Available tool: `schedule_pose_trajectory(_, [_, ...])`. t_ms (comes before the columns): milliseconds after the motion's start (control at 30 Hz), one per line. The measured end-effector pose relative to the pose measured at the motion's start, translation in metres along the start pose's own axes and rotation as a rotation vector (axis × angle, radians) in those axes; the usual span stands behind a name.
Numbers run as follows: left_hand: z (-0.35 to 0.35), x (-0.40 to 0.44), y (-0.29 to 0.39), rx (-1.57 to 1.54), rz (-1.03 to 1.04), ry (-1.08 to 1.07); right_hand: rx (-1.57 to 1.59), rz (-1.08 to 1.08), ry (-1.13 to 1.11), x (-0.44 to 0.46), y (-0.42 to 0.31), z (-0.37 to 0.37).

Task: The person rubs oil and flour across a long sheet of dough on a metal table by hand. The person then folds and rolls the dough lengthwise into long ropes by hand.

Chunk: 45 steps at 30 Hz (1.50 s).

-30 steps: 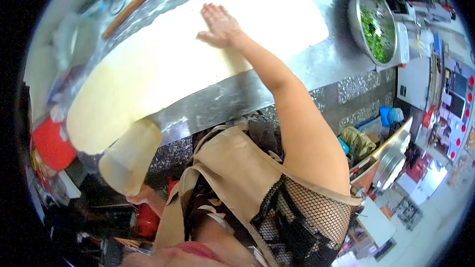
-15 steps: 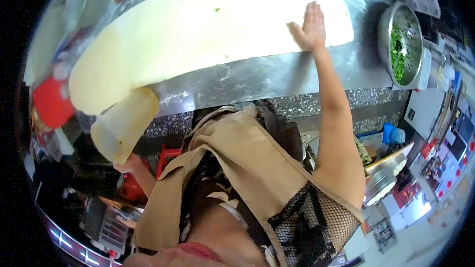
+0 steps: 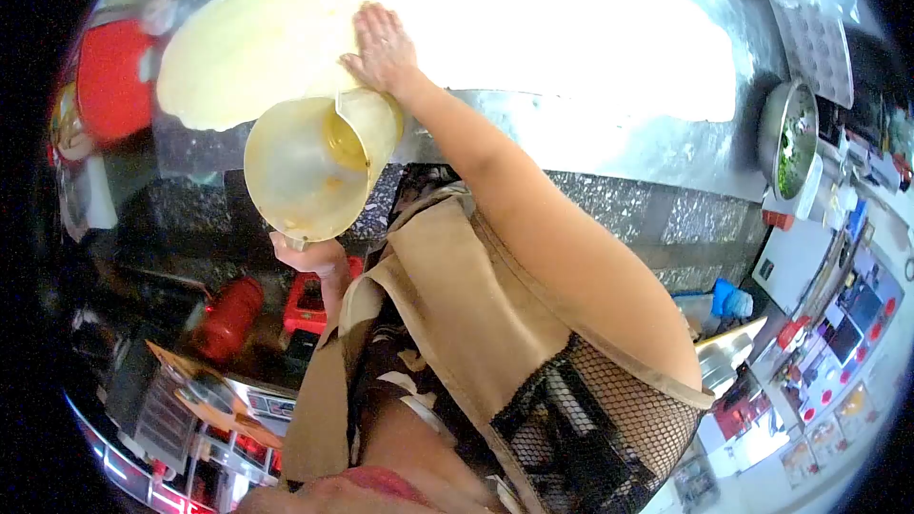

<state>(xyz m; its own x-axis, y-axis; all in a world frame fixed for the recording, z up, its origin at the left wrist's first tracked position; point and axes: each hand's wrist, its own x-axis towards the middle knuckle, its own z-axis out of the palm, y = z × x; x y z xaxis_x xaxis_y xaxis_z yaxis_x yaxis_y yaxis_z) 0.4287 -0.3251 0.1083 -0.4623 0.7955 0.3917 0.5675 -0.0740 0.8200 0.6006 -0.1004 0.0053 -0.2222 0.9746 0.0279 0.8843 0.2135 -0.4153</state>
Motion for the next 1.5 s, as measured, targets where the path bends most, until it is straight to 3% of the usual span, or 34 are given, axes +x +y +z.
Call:
schedule_pose_trajectory(67, [-0.008,-0.003,-0.02,0.049,0.106,-0.12,-0.084,-0.242,0.019,0.013,0.001,0.014])
schedule_pose_trajectory(100, [-0.012,-0.005,-0.031,0.069,0.161,-0.179,-0.096,-0.226,0.026,0.008,0.004,0.008])
schedule_pose_trajectory(133, [-0.004,-0.005,-0.036,0.303,0.409,0.024,-0.175,-0.206,0.0,-0.003,0.007,0.0])
schedule_pose_trajectory(233, [-0.002,-0.002,-0.041,0.666,0.669,0.234,-0.141,-0.086,0.001,-0.04,0.047,-0.025])
schedule_pose_trajectory(267, [-0.004,-0.001,-0.04,0.622,0.621,0.209,-0.146,0.026,0.016,-0.056,0.071,-0.034])
schedule_pose_trajectory(333, [-0.006,-0.005,-0.048,0.186,0.341,0.171,-0.181,0.203,0.076,-0.092,0.127,-0.057])
schedule_pose_trajectory(400, [-0.014,0.0,-0.057,0.038,0.307,0.107,-0.237,0.306,0.163,-0.129,0.201,-0.078])
schedule_pose_trajectory(433, [-0.016,0.01,-0.05,0.276,0.517,0.064,-0.264,0.345,0.205,-0.148,0.238,-0.091])
schedule_pose_trajectory(500, [-0.001,0.022,-0.004,-0.438,-0.131,0.075,-0.335,0.42,0.158,-0.181,0.299,-0.127])
schedule_pose_trajectory(533, [0.002,0.029,0.017,-0.84,-0.489,0.205,-0.39,0.425,0.127,-0.196,0.323,-0.147])
schedule_pose_trajectory(600, [-0.002,0.023,0.001,-0.311,-0.18,0.105,-0.464,0.427,0.099,-0.231,0.378,-0.171])
schedule_pose_trajectory(633, [-0.015,0.029,-0.014,-0.591,-0.366,0.109,-0.484,0.427,0.104,-0.249,0.411,-0.174])
schedule_pose_trajectory(667, [-0.009,0.025,-0.006,-0.576,-0.362,0.105,-0.504,0.464,0.122,-0.266,0.439,-0.184])
schedule_pose_trajectory(700, [-0.002,0.02,0.004,-0.118,-0.272,0.14,-0.525,0.5,0.14,-0.28,0.464,-0.193])
schedule_pose_trajectory(767, [-0.005,0.021,0.008,0.348,-0.167,0.173,-0.426,0.618,0.274,-0.295,0.499,-0.21])
schedule_pose_trajectory(833, [-0.036,0.03,-0.026,-0.549,-0.461,0.173,-0.384,0.798,0.347,-0.282,0.508,-0.219])
schedule_pose_trajectory(867, [-0.044,0.027,-0.042,-0.54,-0.457,0.188,-0.362,0.881,0.376,-0.265,0.501,-0.223])
schedule_pose_trajectory(967, [-0.045,0.018,-0.049,-0.033,-0.302,0.192,-0.285,0.779,0.382,-0.209,0.459,-0.203])
schedule_pose_trajectory(1000, [-0.021,0.014,-0.009,0.225,-0.174,0.145,-0.409,0.627,0.332,-0.195,0.448,-0.18])
schedule_pose_trajectory(1067, [0.012,0.007,0.032,0.313,-0.188,0.194,-0.275,0.554,0.283,-0.151,0.363,-0.171])
schedule_pose_trajectory(1167, [0.004,0.007,0.013,-0.521,-0.437,0.282,-0.226,0.449,0.262,-0.093,0.274,-0.128])
schedule_pose_trajectory(1267, [-0.013,-0.011,-0.025,-0.099,-0.014,0.092,-0.143,0.365,0.242,-0.031,0.193,-0.077])
schedule_pose_trajectory(1400, [0.009,-0.005,0.004,0.123,0.062,0.18,-0.049,0.209,0.241,0.046,0.097,-0.017])
schedule_pose_trajectory(1433, [0.01,-0.003,0.006,0.267,0.173,0.175,-0.018,0.198,0.244,0.065,0.076,-0.007])
schedule_pose_trajectory(1500, [0.004,-0.01,-0.003,0.273,0.229,0.141,-0.069,0.161,0.244,0.093,0.042,0.004])
